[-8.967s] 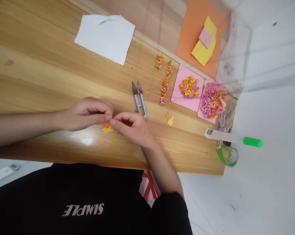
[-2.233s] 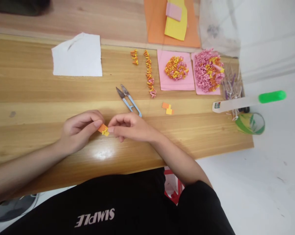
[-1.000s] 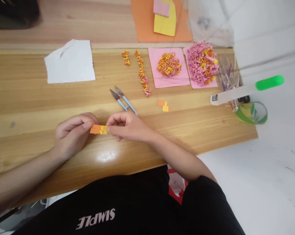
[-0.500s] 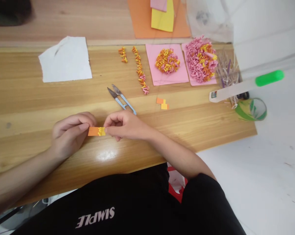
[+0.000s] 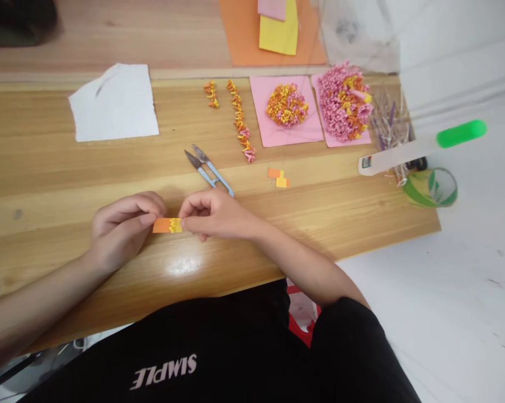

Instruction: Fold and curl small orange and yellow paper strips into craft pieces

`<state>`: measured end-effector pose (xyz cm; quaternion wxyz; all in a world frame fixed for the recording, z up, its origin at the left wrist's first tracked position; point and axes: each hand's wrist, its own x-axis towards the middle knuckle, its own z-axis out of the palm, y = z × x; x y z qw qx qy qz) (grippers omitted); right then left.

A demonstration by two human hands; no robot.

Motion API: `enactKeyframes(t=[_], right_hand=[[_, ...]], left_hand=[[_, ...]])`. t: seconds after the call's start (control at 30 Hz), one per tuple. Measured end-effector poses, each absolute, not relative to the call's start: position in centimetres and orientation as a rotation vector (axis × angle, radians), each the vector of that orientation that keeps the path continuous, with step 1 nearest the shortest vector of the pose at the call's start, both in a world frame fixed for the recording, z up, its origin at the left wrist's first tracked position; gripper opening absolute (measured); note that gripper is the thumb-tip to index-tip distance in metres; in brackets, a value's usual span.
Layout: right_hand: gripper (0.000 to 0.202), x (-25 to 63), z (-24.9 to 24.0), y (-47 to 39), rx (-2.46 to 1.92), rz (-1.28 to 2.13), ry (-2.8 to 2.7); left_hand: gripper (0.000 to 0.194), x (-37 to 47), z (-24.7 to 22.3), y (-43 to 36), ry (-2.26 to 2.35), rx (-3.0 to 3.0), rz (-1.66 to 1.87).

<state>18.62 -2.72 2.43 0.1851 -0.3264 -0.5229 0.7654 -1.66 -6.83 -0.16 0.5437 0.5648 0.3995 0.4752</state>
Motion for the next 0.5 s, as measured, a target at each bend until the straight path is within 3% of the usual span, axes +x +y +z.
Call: enactKeyframes(t=[0.5], right_hand=[[0.005,18.66,2.56,-2.76,-0.929,2.162,-1.489]], left_hand=[[0.013,-1.37,0.60,-6.72,0.954,1.425,1.120]])
